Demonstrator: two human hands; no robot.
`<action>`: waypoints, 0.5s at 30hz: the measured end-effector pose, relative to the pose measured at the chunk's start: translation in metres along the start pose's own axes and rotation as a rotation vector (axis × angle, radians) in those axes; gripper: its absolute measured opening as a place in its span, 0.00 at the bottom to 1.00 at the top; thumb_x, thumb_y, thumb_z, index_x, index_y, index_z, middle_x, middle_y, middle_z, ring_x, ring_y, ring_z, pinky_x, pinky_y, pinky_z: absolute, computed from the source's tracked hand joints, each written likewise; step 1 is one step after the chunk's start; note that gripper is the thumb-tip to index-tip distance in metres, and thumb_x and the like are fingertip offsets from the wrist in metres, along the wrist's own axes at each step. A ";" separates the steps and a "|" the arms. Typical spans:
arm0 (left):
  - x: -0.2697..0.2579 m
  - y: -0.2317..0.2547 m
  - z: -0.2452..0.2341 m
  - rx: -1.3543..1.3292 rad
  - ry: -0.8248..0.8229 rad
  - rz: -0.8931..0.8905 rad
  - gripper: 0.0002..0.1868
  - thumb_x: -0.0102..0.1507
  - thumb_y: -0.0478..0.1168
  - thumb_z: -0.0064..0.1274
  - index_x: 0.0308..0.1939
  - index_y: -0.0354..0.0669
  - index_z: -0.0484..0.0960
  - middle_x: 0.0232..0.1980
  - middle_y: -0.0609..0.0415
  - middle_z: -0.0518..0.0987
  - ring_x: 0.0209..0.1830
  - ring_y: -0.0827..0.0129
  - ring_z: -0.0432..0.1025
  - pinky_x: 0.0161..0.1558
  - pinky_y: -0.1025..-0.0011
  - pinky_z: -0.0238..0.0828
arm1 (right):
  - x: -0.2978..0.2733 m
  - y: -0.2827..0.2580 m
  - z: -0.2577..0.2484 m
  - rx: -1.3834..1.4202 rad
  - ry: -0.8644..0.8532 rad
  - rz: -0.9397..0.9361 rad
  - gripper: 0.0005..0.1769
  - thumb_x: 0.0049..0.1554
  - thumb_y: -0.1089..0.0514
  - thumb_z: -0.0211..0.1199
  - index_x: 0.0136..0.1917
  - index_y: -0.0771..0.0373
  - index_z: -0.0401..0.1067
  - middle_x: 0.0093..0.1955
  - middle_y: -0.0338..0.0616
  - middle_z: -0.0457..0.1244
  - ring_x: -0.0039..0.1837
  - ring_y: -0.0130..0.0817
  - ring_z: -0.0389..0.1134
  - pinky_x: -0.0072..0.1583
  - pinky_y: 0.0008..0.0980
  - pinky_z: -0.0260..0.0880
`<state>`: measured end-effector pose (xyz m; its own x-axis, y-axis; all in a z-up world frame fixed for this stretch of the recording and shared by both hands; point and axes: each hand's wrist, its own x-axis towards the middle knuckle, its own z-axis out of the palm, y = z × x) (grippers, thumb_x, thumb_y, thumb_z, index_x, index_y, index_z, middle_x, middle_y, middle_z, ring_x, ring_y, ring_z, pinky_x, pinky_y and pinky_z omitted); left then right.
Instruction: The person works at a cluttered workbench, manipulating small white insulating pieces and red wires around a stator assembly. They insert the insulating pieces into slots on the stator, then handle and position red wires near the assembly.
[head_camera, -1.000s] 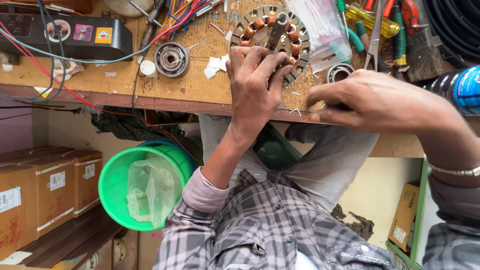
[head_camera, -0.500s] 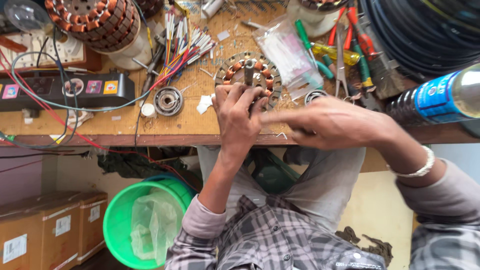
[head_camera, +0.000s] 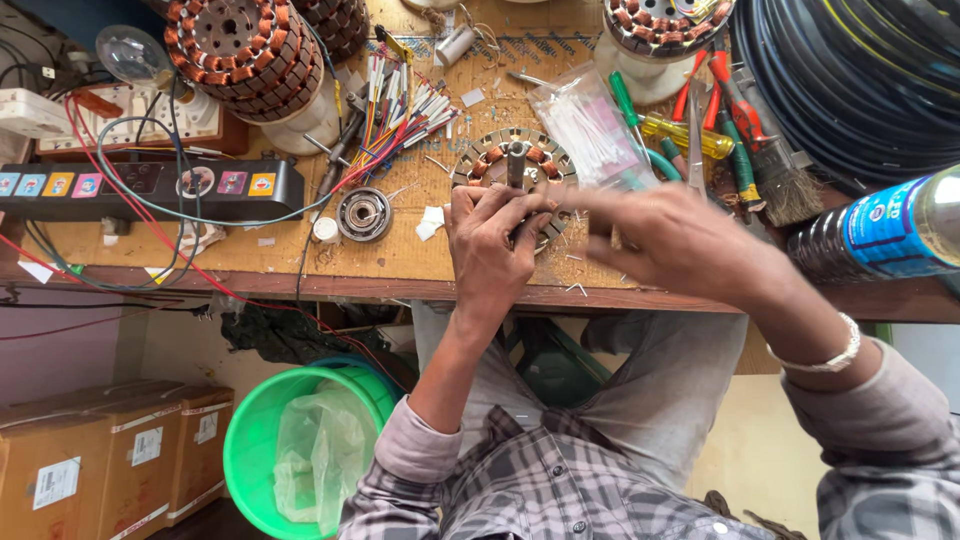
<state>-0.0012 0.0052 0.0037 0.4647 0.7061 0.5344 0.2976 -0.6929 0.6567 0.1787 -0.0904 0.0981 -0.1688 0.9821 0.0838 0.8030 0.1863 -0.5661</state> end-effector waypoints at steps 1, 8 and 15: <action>-0.001 0.001 0.000 -0.009 0.006 -0.004 0.09 0.58 0.37 0.66 0.43 0.47 0.88 0.47 0.59 0.83 0.51 0.62 0.68 0.57 0.64 0.61 | 0.002 0.001 0.000 -0.138 0.040 0.054 0.33 0.58 0.50 0.61 0.75 0.57 0.64 0.38 0.53 0.69 0.38 0.48 0.72 0.42 0.47 0.71; 0.002 0.002 -0.001 -0.005 0.013 0.017 0.09 0.58 0.39 0.67 0.42 0.47 0.88 0.46 0.59 0.83 0.51 0.62 0.69 0.57 0.63 0.61 | -0.007 0.002 0.007 -0.259 -0.370 0.177 0.17 0.61 0.45 0.62 0.59 0.53 0.71 0.37 0.47 0.70 0.41 0.46 0.73 0.42 0.46 0.71; 0.001 0.001 -0.001 -0.007 -0.001 -0.005 0.09 0.58 0.38 0.66 0.43 0.46 0.88 0.47 0.58 0.83 0.51 0.61 0.69 0.57 0.63 0.62 | -0.002 0.015 0.008 -0.477 0.164 0.112 0.31 0.60 0.48 0.61 0.73 0.62 0.68 0.36 0.54 0.68 0.39 0.52 0.71 0.41 0.48 0.69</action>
<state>-0.0012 0.0057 0.0051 0.4640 0.7093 0.5306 0.2942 -0.6884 0.6630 0.1859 -0.0897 0.0829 -0.0058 0.9810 0.1937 0.9888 0.0345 -0.1452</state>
